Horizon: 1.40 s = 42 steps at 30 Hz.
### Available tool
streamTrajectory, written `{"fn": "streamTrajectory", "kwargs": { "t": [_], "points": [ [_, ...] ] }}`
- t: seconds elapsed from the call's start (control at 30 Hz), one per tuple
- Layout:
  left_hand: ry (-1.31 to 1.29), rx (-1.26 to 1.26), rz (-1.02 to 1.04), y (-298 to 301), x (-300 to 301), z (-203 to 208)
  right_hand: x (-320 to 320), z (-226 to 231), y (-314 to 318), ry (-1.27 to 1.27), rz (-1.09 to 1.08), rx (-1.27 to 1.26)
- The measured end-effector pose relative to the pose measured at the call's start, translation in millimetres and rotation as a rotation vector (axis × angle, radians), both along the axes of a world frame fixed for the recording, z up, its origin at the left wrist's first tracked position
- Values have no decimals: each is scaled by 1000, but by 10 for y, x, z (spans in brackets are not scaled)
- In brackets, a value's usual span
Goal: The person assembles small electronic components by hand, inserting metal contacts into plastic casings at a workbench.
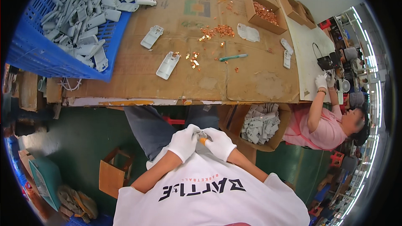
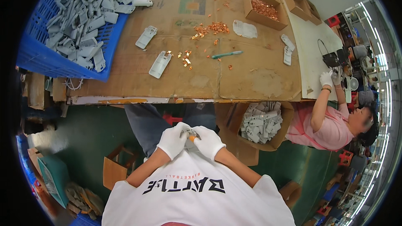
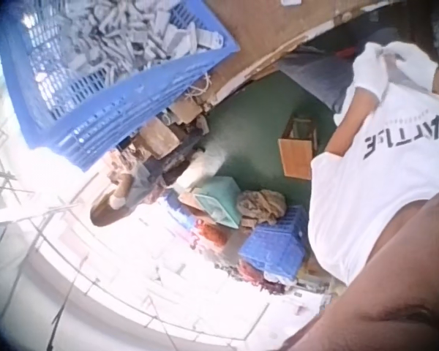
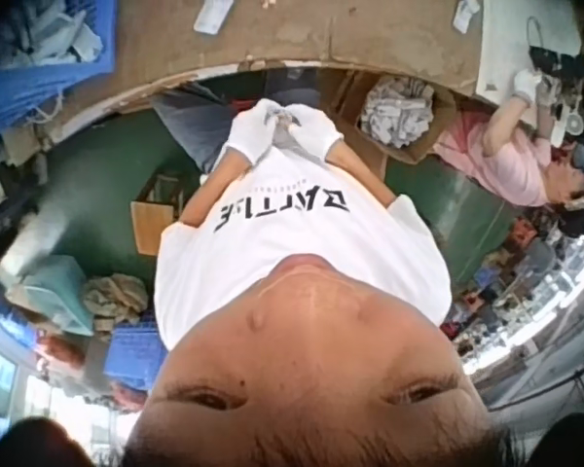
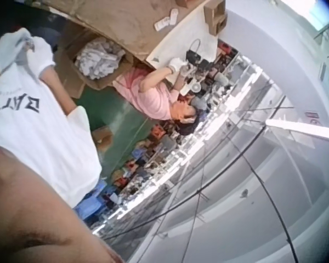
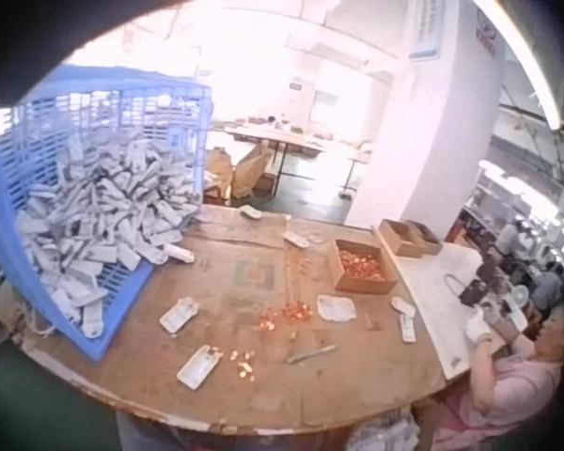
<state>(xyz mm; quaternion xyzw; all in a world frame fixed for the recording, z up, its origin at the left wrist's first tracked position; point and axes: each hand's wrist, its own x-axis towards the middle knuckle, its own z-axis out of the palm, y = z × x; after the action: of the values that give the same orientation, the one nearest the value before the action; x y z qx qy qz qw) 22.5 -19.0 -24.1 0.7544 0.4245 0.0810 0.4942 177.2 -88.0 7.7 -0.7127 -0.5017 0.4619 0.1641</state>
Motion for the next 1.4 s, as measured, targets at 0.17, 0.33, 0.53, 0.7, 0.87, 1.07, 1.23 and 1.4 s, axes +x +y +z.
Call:
{"fn": "streamTrajectory", "kwargs": {
  "t": [0.17,0.33,0.53,0.7,0.87,1.07,1.23,1.4],
  "points": [
    [-83,-12,30,64,-1,17,-9,29,-31,69,-57,4],
    [-94,-81,75,9,-54,41,-87,48,-98,57,-63,-41],
    [30,-125,138,-55,-118,42,-143,-98,-191,-19,7,192],
    [-149,-108,216,108,-109,-83,-218,-134,-108,-20,-167,476],
    [-233,-340,281,236,-79,301,-199,-16,71,-126,-110,700],
    [-265,-378,333,162,-64,467,-191,46,96,-348,65,739],
    [-218,-263,363,118,-65,483,-204,99,99,-401,103,736],
    [-154,-217,362,98,-29,514,-196,104,21,-387,119,632]
  ]
}}
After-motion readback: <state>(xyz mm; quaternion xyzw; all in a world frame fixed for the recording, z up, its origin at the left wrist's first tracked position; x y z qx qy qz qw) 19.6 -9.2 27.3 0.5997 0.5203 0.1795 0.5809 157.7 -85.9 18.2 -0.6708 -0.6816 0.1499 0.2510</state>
